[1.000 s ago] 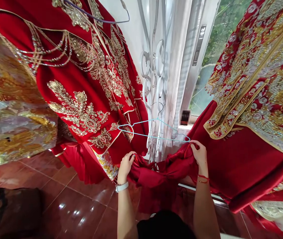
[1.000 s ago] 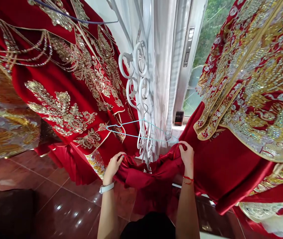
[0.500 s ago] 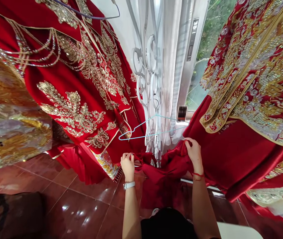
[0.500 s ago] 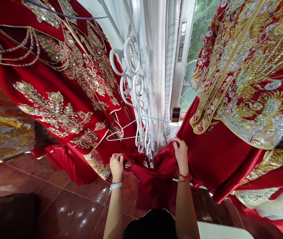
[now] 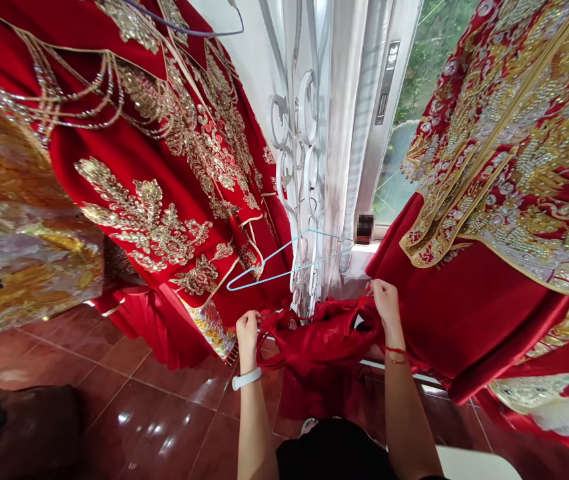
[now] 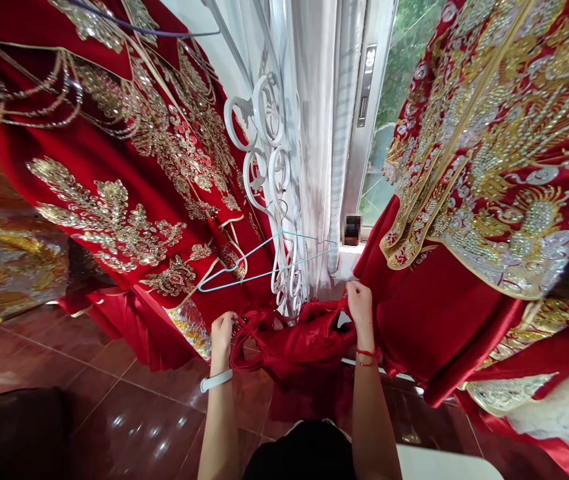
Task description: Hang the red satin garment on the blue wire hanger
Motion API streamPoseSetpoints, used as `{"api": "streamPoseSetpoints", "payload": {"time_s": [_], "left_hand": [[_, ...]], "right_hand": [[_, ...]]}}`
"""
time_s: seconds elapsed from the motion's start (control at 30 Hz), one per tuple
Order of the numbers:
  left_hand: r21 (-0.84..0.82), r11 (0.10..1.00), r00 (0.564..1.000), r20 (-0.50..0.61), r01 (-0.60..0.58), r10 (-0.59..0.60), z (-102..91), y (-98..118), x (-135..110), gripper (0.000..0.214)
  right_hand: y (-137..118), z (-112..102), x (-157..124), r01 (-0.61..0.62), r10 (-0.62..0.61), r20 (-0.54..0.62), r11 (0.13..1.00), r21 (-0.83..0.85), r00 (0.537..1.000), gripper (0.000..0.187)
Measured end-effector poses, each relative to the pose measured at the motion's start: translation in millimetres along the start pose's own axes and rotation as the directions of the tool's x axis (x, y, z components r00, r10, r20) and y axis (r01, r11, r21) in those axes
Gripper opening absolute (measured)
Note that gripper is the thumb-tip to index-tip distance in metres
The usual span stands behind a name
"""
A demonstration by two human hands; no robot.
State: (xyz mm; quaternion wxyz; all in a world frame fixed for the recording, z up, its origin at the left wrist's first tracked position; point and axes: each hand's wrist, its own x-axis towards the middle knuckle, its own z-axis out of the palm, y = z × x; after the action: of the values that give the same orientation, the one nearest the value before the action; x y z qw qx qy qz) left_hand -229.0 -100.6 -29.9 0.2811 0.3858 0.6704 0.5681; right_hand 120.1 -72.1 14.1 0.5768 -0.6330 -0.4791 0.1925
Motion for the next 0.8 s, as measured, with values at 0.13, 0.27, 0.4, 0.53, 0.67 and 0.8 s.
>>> {"api": "streamPoseSetpoints", "payload": {"time_s": [0.13,0.27,0.4,0.53,0.67,0.8], "left_hand": [[-0.097,0.994,0.997,0.065,0.055,-0.049,-8.1,10.0,-0.4,0.031],[-0.318,0.936,0.980,0.176,0.150,-0.098,-18.5,22.3,-8.2,0.040],[-0.413,0.897,0.973,0.218,0.157,-0.070,-28.0,31.2,-16.4,0.045],[-0.441,0.892,0.983,0.180,0.101,-0.022,-35.4,37.9,-18.3,0.055],[-0.448,0.893,0.990,0.137,0.044,0.020,-39.9,44.9,-14.5,0.060],[-0.423,0.906,0.990,0.127,-0.007,0.066,-40.6,47.5,-11.1,0.059]], "right_hand": [[-9.3,29.2,-8.6,-0.289,0.207,0.246,0.883,0.370,0.947,0.034],[-20.3,51.9,-15.0,-0.479,0.235,0.464,0.704,0.524,0.854,0.031],[-28.1,70.6,-14.1,-0.534,0.265,0.495,0.644,0.548,0.828,0.039],[-38.5,97.5,-9.9,-0.533,0.236,0.518,0.638,0.555,0.822,0.034],[-45.0,119.1,-1.4,-0.490,0.256,0.430,0.612,0.621,0.866,0.034],[-41.6,124.1,5.3,-0.442,0.245,0.370,0.577,0.687,0.896,0.037]]}}
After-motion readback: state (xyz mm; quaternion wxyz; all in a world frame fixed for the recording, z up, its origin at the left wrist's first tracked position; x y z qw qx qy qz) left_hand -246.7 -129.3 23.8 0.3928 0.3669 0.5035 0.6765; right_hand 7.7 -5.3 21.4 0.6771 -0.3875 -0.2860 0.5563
